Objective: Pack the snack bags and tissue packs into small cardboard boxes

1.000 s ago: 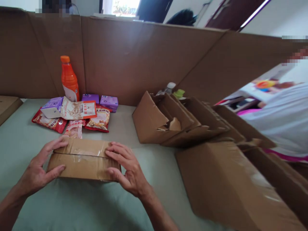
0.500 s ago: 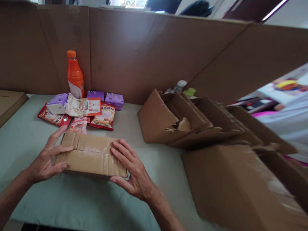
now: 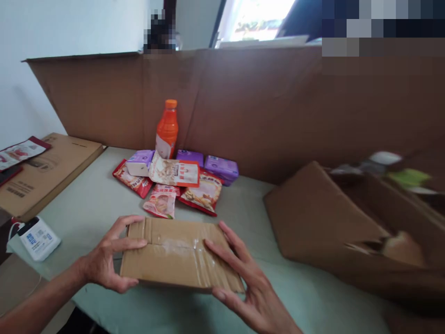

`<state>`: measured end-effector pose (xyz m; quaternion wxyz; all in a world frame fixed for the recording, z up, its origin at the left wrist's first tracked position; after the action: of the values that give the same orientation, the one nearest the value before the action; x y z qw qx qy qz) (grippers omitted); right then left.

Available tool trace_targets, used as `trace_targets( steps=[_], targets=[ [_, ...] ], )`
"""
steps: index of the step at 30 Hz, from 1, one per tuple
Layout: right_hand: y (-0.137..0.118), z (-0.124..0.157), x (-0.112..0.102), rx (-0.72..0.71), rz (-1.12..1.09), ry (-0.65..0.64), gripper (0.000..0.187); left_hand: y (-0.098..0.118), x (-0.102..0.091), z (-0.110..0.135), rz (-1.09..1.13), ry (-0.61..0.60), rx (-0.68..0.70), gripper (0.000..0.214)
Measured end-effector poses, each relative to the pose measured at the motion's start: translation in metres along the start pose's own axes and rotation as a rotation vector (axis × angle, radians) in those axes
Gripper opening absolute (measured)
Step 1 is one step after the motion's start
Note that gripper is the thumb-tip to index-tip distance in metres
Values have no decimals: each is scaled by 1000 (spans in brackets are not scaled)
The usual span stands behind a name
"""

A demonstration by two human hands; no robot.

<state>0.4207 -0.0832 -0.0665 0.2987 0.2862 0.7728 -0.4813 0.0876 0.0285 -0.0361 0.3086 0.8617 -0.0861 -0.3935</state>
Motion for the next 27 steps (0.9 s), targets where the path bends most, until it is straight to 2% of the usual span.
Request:
trace_targets(
  steps=[3,8,11,14,16,19,23,25,27],
  targets=[
    [-5,-43,21,-21,-111,-23,60,-4,-25,13,-50,96,-73,73],
    [-34,-145,67,-67,-344,-27,59,-1,-96,29,-353,234,-189,50],
    [-63,-202,90,-75,-522,75,61,10,-144,39,-612,326,-244,40],
    [-82,-232,114,-66,-642,214,52,9,-192,44,-836,523,-305,32],
    [-84,-233,134,-46,-656,197,43,-8,-223,42,-937,703,-350,34],
    [-74,-211,168,39,-647,101,37,-61,-259,30,-974,858,-435,42],
    [-52,-162,200,138,-601,59,36,-153,-284,5,-920,891,-563,34],
    [-45,-138,205,148,-560,90,36,-193,-290,-8,-885,891,-622,30],
    [-40,-118,204,142,-498,112,35,-224,-293,-21,-856,876,-660,29]
  ],
)
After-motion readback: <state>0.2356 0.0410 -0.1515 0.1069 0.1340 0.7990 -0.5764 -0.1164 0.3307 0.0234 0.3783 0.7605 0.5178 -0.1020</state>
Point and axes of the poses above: each hand's wrist, its own z-axis away from the middle knuckle, its own x-axis out of the palm, y = z × x, the point moved 1 cm from there along -z, towards the middle knuckle, and after that the axes turned 1 degree about -y, right-handed, at the moved point
